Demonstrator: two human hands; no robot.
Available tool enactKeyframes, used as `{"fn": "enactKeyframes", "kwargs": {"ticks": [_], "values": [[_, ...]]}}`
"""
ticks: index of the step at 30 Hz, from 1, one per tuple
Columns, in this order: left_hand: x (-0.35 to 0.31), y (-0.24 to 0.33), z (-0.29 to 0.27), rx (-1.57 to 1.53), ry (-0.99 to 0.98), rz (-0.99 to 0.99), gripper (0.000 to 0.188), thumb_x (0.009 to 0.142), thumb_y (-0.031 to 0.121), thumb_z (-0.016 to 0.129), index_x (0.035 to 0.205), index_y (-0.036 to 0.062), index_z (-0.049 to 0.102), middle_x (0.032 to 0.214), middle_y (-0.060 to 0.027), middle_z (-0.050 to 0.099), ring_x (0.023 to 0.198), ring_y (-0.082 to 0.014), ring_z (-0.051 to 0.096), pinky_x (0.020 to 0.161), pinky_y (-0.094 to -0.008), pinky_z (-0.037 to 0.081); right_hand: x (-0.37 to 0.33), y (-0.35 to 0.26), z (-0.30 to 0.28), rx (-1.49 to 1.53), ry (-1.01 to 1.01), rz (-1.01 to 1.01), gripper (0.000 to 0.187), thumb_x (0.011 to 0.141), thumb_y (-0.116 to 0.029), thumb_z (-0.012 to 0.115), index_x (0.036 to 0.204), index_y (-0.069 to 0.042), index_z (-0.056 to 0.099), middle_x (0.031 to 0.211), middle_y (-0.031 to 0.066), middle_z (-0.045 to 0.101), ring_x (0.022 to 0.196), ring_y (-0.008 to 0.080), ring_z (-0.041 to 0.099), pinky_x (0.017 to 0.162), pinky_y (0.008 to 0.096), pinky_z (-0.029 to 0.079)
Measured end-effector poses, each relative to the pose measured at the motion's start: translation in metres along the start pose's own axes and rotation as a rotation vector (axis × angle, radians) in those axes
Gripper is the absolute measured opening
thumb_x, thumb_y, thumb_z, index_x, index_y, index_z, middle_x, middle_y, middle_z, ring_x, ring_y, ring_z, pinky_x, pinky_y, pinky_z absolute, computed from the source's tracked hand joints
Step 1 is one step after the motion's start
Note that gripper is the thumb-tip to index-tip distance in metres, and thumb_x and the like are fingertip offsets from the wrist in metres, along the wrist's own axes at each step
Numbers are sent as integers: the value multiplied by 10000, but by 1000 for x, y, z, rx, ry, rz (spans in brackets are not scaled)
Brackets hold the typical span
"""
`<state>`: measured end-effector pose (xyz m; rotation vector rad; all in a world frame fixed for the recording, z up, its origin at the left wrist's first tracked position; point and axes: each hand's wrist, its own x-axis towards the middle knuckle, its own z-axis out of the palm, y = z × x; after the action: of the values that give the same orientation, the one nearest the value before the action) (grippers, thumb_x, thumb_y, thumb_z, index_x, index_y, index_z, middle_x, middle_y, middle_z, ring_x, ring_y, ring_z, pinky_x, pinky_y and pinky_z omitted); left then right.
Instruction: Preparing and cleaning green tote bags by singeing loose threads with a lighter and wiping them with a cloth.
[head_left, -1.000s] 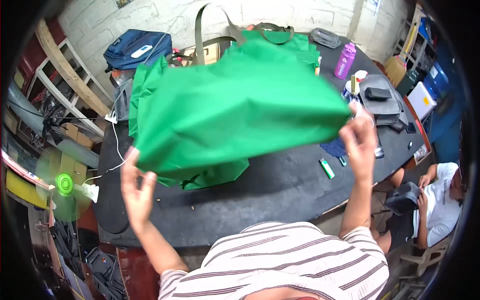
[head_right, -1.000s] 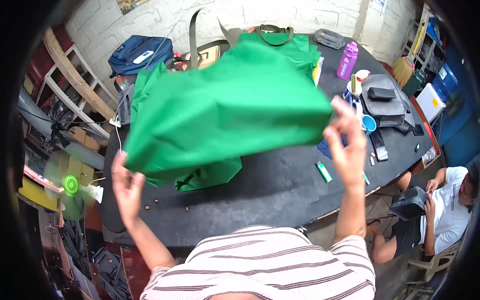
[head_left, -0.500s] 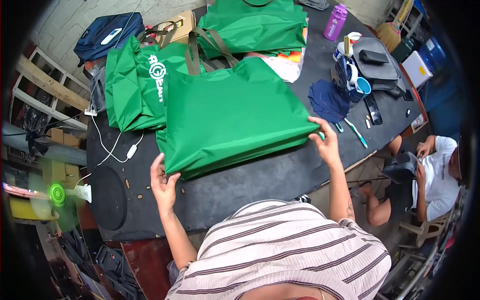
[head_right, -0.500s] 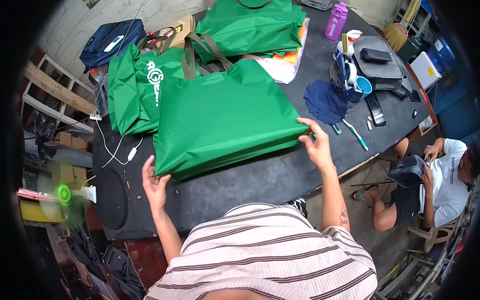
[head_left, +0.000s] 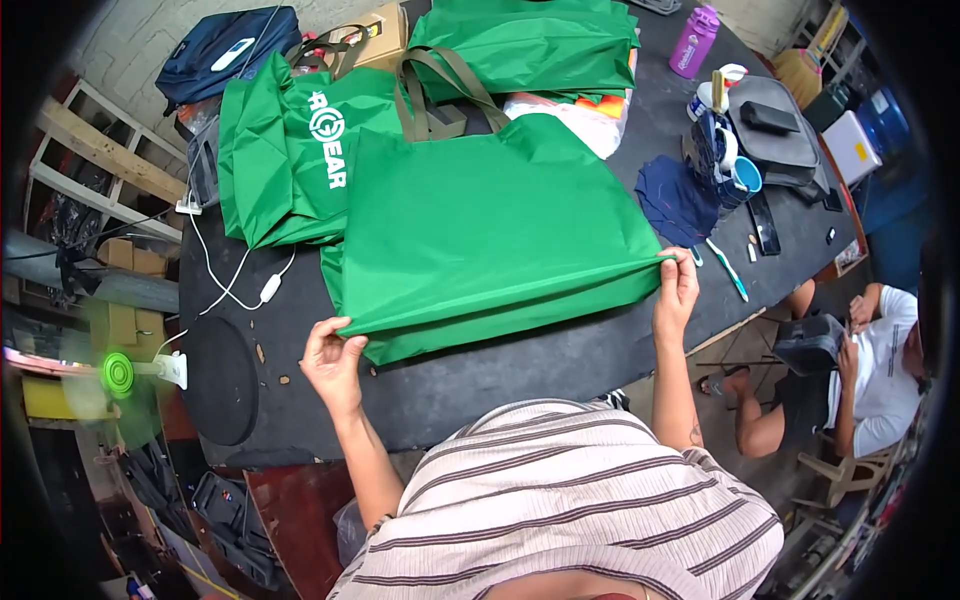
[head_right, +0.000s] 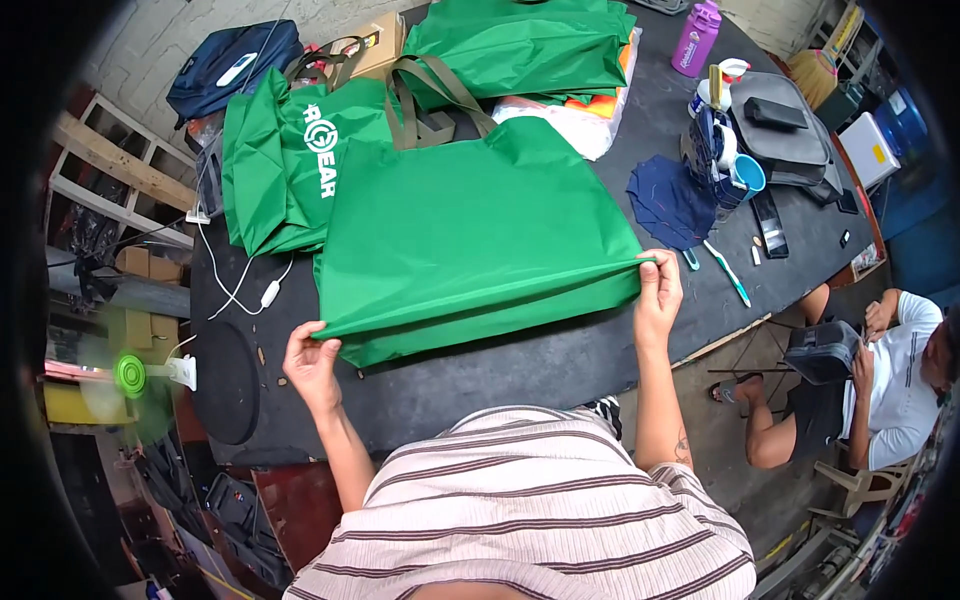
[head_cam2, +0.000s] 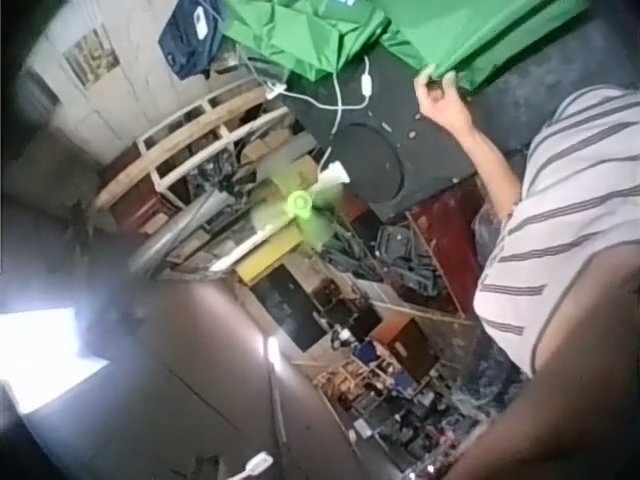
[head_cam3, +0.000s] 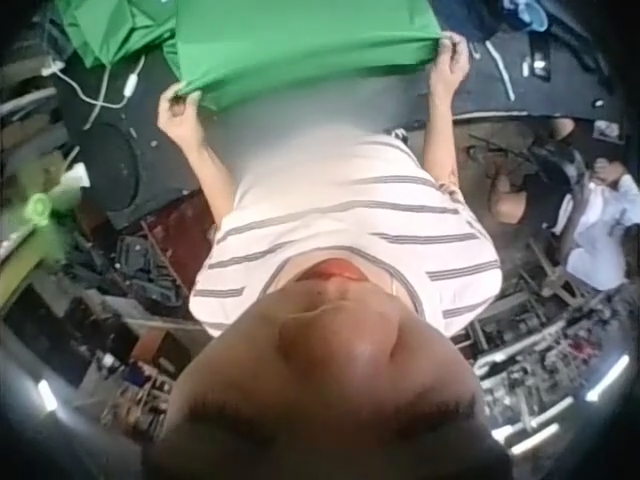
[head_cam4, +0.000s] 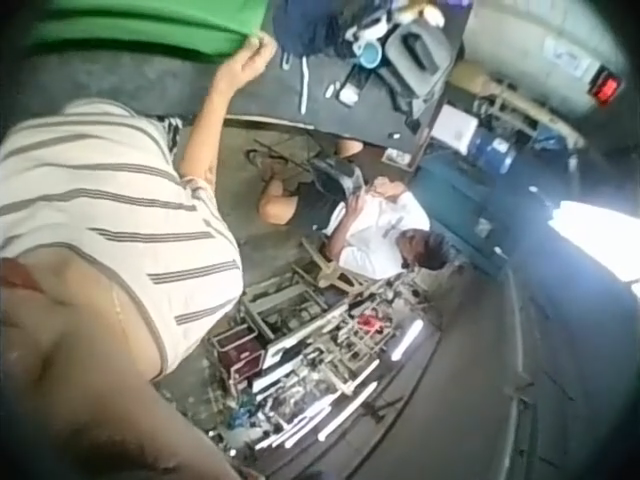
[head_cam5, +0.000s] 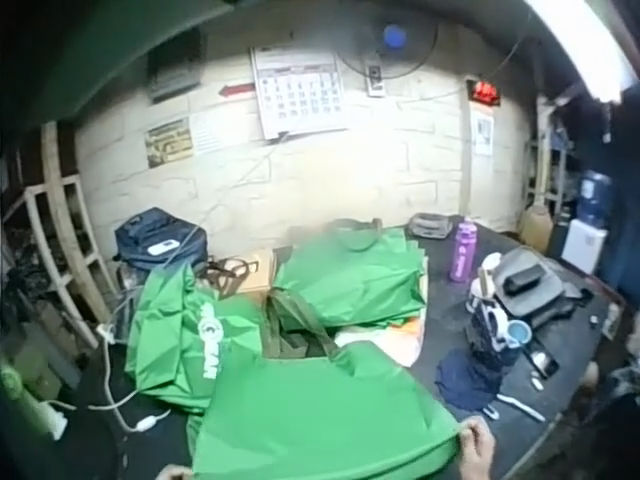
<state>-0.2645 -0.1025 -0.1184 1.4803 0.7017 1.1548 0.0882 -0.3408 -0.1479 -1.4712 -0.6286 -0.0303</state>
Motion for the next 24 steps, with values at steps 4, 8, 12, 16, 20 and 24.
{"fn": "enactKeyframes", "kwargs": {"ticks": [4,8,12,16,20,24], "values": [[-11,-4,17,437,-344,-194,706,647,-119,705,1278,104,478,1239,-47,478,1158,-174,460,950,-297,412,-9,34,-9,139,-78,222,245,964,-257,527,1097,-51,525,1004,-15,519,899,78,468,819,205,362],[-13,-10,17,103,-4,-125,675,694,-158,642,1288,79,428,1140,-69,545,1041,-179,543,868,-294,465,-13,27,-12,108,-121,162,350,919,-257,603,1172,-36,506,1038,10,534,920,77,489,826,211,373],[-1,-20,4,-147,85,-94,533,766,-84,682,1239,7,453,993,-43,582,925,-117,551,829,-235,448,-11,15,-21,283,-326,224,604,723,-162,780,1217,17,483,1091,62,538,1065,157,511,937,285,385],[-28,-51,-12,110,75,-330,317,756,-105,667,1057,-32,601,916,-37,620,803,-110,584,752,-247,491,-30,30,-32,-147,-473,168,445,729,-19,713,1145,5,557,1145,67,556,1101,175,510,961,317,381],[-22,-31,-7,70,122,-110,176,717,-136,685,805,-6,607,776,-9,560,689,-75,522,643,-210,439,-25,17,-18,26,-165,205,52,852,15,580,903,4,587,856,-4,577,835,89,533,765,227,423],[-13,-25,-10,101,41,3,153,744,-119,681,830,-21,600,842,-27,586,724,-87,544,671,-221,451,-1,3,-34,-93,-299,138,82,848,58,545,912,15,574,834,-2,570,838,82,536,758,220,427]]}}
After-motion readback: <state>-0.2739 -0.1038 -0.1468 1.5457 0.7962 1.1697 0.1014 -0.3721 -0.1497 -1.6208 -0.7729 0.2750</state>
